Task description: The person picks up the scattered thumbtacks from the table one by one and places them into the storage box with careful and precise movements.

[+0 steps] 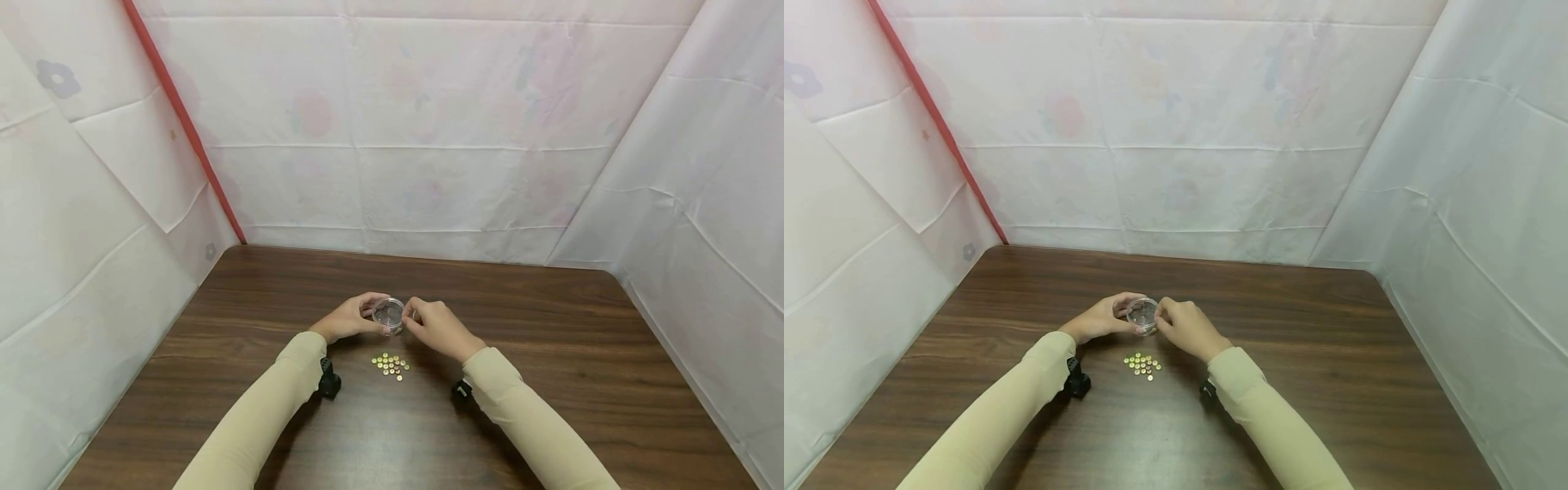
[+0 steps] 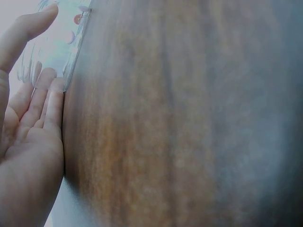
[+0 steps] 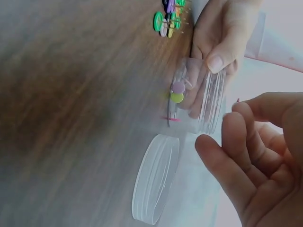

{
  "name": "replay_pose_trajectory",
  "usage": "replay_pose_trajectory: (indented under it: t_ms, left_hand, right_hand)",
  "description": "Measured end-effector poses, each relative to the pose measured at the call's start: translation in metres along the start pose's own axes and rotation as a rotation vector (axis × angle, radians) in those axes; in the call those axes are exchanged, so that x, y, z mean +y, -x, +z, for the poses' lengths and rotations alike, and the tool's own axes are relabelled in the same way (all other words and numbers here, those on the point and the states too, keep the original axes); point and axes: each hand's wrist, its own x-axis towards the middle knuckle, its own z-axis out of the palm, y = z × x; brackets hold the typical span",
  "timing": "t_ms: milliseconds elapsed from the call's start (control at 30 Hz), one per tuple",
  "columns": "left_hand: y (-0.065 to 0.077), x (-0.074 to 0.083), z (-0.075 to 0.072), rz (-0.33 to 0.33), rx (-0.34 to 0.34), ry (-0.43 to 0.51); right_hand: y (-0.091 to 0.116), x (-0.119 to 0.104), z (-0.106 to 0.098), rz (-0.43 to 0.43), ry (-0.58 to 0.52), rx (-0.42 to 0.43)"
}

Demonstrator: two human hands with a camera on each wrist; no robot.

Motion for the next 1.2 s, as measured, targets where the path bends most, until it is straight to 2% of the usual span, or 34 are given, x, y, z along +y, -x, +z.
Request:
replay_pose_trajectory:
  t_ms: [633,933,1200]
  left_hand:
    - [0.001,0.0,0.002,-0.003,-0.012,0.028]
    - [0.0,0.0,0.002,0.001,-0.001,0.008]
    - [0.0,0.001,0.0,0.006,0.004,0.022]
  right_hand:
    - [-0.016,0.007,0.008,-0.002,-0.007,0.008]
    - [-0.017,0.007,0.01,0.025,0.009,0.003]
    - [-0.013,0.002,0.005,0.037,-0.028,-0.011]
